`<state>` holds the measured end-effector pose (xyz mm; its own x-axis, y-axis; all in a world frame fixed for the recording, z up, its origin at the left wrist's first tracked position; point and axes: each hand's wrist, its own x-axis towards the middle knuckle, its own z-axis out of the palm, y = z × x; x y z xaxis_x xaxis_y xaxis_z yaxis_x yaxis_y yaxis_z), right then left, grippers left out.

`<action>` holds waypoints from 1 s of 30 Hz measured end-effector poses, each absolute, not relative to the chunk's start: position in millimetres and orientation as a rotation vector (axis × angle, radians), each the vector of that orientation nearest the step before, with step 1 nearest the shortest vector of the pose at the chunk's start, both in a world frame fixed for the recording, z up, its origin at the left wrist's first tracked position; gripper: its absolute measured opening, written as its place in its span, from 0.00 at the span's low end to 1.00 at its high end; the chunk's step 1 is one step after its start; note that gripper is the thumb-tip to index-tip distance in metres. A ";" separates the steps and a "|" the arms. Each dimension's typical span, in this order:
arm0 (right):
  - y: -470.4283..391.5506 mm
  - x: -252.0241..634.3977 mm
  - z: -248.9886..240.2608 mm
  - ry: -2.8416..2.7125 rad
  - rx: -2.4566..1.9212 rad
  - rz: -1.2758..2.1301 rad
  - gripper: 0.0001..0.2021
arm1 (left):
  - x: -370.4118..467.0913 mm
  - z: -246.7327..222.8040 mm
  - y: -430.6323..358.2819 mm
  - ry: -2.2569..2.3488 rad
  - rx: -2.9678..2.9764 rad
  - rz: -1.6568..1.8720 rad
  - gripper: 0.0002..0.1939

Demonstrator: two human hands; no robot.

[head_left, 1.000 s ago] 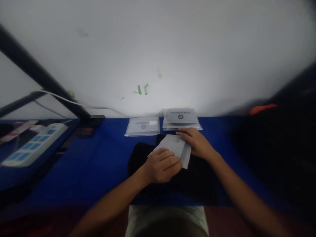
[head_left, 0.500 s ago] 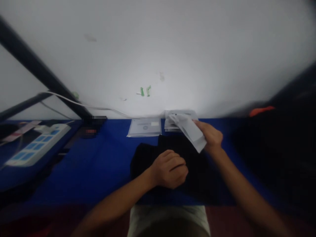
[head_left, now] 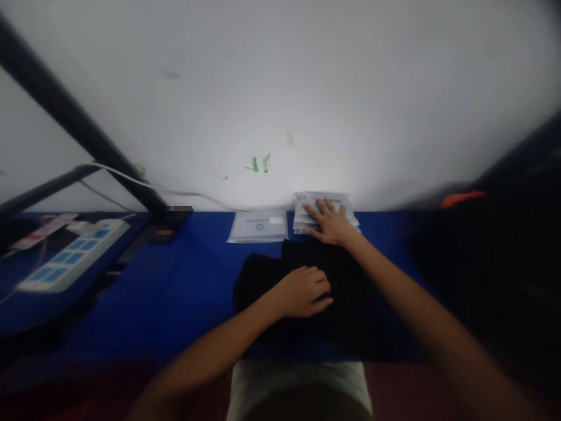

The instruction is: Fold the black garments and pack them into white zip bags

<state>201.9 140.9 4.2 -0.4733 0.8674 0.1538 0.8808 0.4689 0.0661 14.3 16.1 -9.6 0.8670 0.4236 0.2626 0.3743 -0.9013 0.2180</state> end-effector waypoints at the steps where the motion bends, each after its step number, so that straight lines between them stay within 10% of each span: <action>1: 141.6 200.7 1.7 -2.593 -1.566 -0.195 0.39 | 14.8 -10.6 16.1 0.617 2.875 0.442 0.14; 17: 119.2 204.2 22.3 -2.569 -1.571 0.001 0.40 | -21.3 24.8 -9.3 0.621 2.824 0.211 0.10; 24: -38.2 228.5 20.7 -2.495 -1.250 0.439 0.14 | -106.8 9.6 -48.7 0.983 2.527 0.278 0.10; 30: -108.8 265.7 -1.7 -2.498 -1.360 0.585 0.10 | -120.5 -4.6 -79.0 1.023 2.518 0.262 0.09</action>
